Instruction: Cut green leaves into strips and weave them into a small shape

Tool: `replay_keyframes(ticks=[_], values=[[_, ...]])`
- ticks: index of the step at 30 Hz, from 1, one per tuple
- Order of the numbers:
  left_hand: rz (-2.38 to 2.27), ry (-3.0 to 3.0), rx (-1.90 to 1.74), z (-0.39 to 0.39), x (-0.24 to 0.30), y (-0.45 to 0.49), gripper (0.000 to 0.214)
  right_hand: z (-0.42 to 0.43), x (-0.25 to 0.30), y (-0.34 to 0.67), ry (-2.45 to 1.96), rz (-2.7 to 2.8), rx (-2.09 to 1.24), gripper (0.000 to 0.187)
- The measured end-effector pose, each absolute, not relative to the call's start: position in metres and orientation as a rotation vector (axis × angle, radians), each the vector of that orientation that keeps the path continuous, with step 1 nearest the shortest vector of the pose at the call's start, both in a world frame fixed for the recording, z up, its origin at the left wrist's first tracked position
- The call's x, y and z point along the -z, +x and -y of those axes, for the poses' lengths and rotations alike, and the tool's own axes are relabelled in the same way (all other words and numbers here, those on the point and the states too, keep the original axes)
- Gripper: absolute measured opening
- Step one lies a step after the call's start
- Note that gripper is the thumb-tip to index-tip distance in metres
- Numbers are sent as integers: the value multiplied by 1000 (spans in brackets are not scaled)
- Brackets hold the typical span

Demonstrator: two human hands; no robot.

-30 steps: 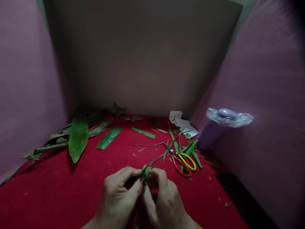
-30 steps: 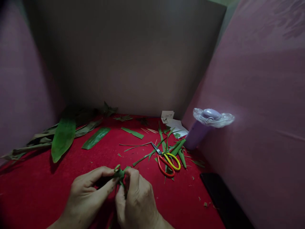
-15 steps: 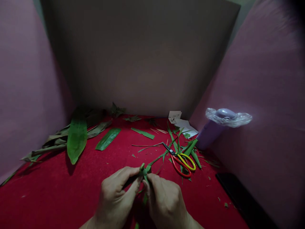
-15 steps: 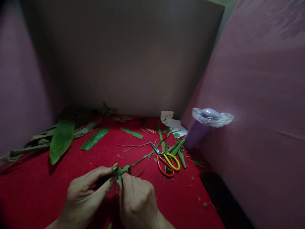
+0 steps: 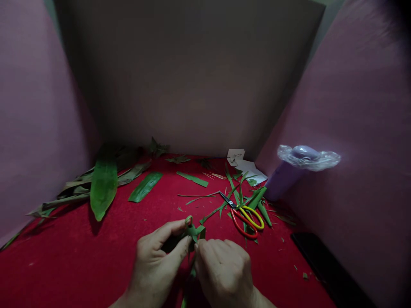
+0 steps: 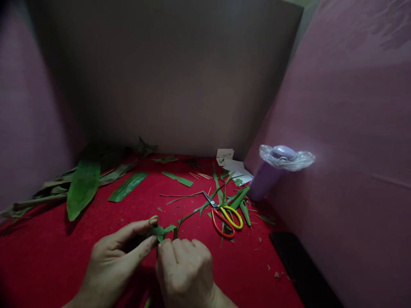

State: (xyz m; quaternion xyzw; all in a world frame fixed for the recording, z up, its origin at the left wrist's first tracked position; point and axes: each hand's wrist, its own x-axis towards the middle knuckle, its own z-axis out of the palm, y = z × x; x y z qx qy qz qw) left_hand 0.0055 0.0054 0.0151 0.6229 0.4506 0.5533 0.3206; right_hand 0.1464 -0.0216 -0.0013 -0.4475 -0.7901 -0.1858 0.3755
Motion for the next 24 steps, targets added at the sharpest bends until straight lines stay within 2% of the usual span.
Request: replay_keyframes(ticks=[9, 14, 17, 21, 24], values=[[-1232, 1618, -1378, -6, -14, 3, 12, 23, 1, 146, -1132, 2034, 448, 20], [-985, 1964, -1529, -4, -15, -6, 19, 25, -2, 147, -1047, 1999, 296, 18], [-800, 2231, -1541, -1, -18, -12, 27, 28, -6, 147, -994, 1884, 11, 10], [-766, 2444, -1587, 2, -25, -17, 30, 30, -11, 145, -940, 1655, -626, 25], [-705, 2630, -1559, 2, -29, -18, 27, 29, -10, 141, -826, 1378, -1149, 28]])
